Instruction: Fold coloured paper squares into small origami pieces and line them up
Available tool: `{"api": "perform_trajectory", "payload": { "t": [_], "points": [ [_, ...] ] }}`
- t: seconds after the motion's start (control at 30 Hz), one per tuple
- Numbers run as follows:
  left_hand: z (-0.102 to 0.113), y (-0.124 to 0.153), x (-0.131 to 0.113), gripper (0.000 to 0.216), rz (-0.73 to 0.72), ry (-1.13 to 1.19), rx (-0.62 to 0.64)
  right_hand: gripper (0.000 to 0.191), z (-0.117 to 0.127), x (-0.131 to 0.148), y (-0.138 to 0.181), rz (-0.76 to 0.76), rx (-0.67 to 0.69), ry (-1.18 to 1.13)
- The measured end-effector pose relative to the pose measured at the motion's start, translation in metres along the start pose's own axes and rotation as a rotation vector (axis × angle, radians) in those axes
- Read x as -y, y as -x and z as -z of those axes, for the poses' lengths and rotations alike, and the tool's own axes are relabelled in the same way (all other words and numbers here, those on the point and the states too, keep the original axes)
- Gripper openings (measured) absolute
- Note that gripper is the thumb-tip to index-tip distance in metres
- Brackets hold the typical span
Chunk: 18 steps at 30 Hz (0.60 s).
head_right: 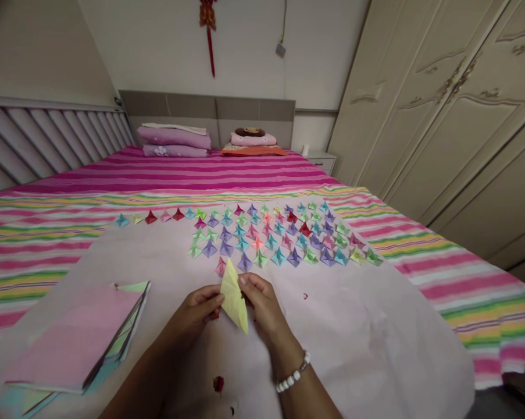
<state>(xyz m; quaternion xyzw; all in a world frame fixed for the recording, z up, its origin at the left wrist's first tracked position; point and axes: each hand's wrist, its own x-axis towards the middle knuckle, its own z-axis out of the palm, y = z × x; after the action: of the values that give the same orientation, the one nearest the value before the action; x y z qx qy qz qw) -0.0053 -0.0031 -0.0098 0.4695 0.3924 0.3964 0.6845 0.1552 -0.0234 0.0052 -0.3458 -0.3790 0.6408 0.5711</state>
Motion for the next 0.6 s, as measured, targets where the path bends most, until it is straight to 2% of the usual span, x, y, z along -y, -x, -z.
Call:
{"api": "perform_trajectory", "payload": {
  "t": [0.6],
  "points": [
    [-0.0011, -0.0009, -0.0012, 0.040, 0.002, -0.013, -0.006, 0.022, 0.0038, -0.0004, -0.0018, -0.013, -0.046, 0.055]
  ]
}}
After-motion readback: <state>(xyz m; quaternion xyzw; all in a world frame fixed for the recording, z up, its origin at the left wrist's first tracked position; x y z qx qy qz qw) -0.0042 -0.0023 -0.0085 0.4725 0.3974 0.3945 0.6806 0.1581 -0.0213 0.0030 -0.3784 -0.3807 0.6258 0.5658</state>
